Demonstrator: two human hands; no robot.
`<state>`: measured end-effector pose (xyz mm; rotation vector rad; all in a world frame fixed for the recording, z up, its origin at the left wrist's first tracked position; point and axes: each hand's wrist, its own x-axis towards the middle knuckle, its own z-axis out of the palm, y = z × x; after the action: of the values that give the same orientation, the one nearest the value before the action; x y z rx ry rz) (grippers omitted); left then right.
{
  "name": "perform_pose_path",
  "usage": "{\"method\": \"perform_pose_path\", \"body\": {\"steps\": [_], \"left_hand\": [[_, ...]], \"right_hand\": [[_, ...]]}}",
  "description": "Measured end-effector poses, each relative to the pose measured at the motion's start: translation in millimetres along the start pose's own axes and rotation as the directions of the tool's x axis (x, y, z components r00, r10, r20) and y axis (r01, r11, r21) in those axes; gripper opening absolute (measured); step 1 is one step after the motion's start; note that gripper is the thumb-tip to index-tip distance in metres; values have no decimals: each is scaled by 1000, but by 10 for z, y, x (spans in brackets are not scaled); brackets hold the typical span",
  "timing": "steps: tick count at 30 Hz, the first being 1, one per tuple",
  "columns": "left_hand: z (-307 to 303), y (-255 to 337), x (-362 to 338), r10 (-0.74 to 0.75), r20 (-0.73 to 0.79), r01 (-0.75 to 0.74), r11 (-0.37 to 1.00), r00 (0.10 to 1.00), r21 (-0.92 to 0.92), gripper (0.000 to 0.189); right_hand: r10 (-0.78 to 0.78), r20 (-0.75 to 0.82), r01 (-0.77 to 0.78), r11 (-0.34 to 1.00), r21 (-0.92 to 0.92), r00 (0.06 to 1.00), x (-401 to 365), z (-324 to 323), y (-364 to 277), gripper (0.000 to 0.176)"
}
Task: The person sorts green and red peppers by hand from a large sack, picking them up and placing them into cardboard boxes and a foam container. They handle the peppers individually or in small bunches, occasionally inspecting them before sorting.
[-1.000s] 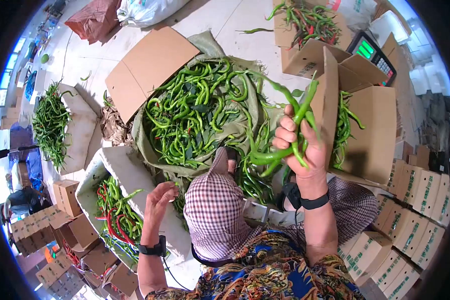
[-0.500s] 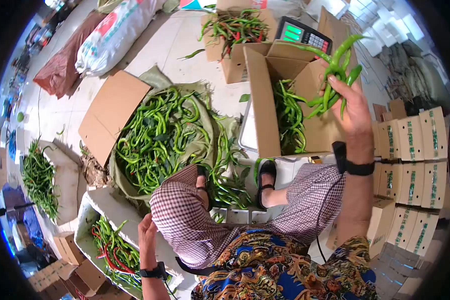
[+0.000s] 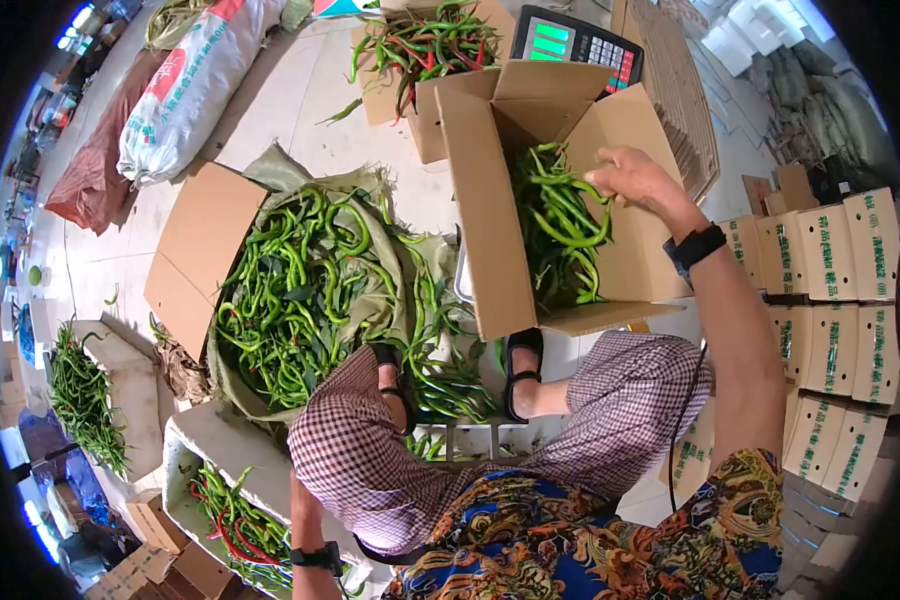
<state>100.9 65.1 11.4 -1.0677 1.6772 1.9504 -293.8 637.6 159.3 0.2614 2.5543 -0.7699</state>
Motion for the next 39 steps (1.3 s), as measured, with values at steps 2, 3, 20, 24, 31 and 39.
{"method": "perform_pose_path", "body": {"steps": [2,3,20,24,31,39], "left_hand": [[-47,-90,39,-23,16,23,1000,1000,-18,43],[-68,-133,64,-37,24,37,999,999,-26,44],[71,-505,636,-53,2,51,980,999,193,33],[-45,-350,1009,115,-162,-72,966,980,248,35],[-216,-144,1890,377,-391,-117,828,840,548,45],[-138,-298,2369,388,-607,246,664,694,706,64]], "right_hand": [[22,36,-25,997,70,999,91,-12,113,51],[32,38,-34,997,68,999,132,-17,164,51],[-174,326,347,714,-608,929,678,490,854,56],[-510,8,403,669,-625,860,163,281,36,44],[-405,295,389,914,116,865,-1621,1486,-1961,30],[-297,437,129,918,375,849,-631,3869,-1479,31]]}}
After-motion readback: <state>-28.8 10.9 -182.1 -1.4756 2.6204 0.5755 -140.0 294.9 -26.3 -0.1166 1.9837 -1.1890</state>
